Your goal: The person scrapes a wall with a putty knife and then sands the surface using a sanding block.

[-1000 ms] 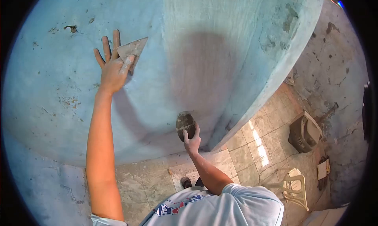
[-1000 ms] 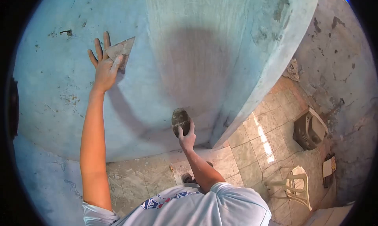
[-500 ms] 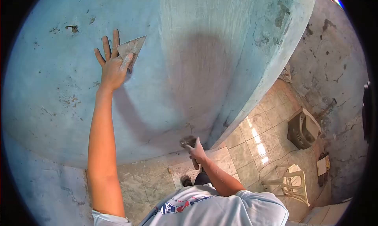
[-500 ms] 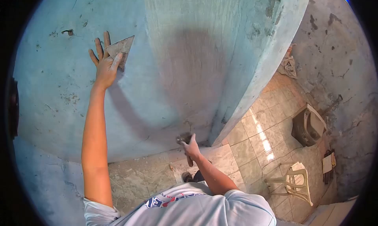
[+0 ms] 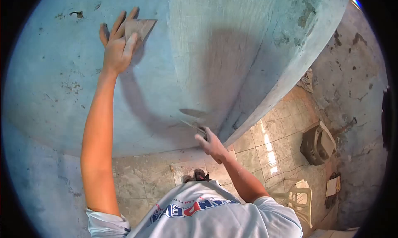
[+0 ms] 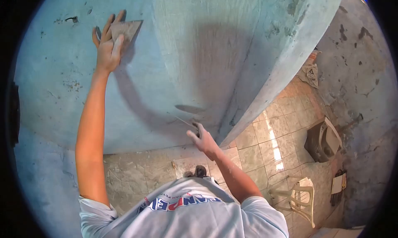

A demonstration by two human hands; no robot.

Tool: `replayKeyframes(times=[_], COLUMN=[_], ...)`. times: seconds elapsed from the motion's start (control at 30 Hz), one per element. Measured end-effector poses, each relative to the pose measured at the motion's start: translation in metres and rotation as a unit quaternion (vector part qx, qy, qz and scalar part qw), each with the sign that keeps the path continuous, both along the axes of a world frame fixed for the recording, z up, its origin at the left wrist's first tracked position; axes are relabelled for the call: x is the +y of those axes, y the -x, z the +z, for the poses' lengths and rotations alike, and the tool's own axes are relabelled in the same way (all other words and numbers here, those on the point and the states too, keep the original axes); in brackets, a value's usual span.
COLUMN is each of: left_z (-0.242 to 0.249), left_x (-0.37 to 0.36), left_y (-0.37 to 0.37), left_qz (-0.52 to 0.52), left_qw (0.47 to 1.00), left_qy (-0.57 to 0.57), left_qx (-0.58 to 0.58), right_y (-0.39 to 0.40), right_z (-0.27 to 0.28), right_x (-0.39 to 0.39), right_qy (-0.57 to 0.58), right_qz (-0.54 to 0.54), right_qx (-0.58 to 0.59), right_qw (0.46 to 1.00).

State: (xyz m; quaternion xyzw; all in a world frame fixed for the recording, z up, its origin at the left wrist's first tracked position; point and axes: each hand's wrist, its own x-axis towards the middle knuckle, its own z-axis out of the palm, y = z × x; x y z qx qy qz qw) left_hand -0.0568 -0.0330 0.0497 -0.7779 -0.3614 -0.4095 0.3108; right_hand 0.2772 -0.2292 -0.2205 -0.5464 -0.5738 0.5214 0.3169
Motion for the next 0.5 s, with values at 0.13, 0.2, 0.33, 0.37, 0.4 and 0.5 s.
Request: replayKeyframes(times=[0.13,0.2,0.33,0.37,0.4,0.5], left_z=[0.037,0.05,0.025,0.019,0.015,0.003], left_x=[0.02,-0.003,0.047,0.045,0.044,0.051], left_y=[-0.015,-0.048,-0.04,-0.044,-0.047,-0.042], left_qz=[-0.022,-0.031,0.006,0.007,0.008,0.037], left_qw=[0.997,0.996,0.993,0.992,0.99,0.986], left_qy=[-0.07,0.029,-0.117,-0.125,-0.134,-0.158], left_qx=[0.017,-0.073,-0.015,-0.023,-0.031,-0.035], right_y=[-0.012,-0.013,-0.006,-0.006,-0.007,-0.015], right_z=[0.055,0.09,0.11,0.106,0.095,0.03], right_x=[0.045,0.068,0.084,0.089,0.094,0.105], right_qy=[0.051,0.055,-0.07,-0.09,-0.109,-0.172], right_qz=[0.057,0.071,0.06,0.054,0.048,0.05], right_qx=[0.201,0.167,0.096,0.071,0.046,-0.065], right_qw=[0.977,0.982,0.991,0.992,0.992,0.982])
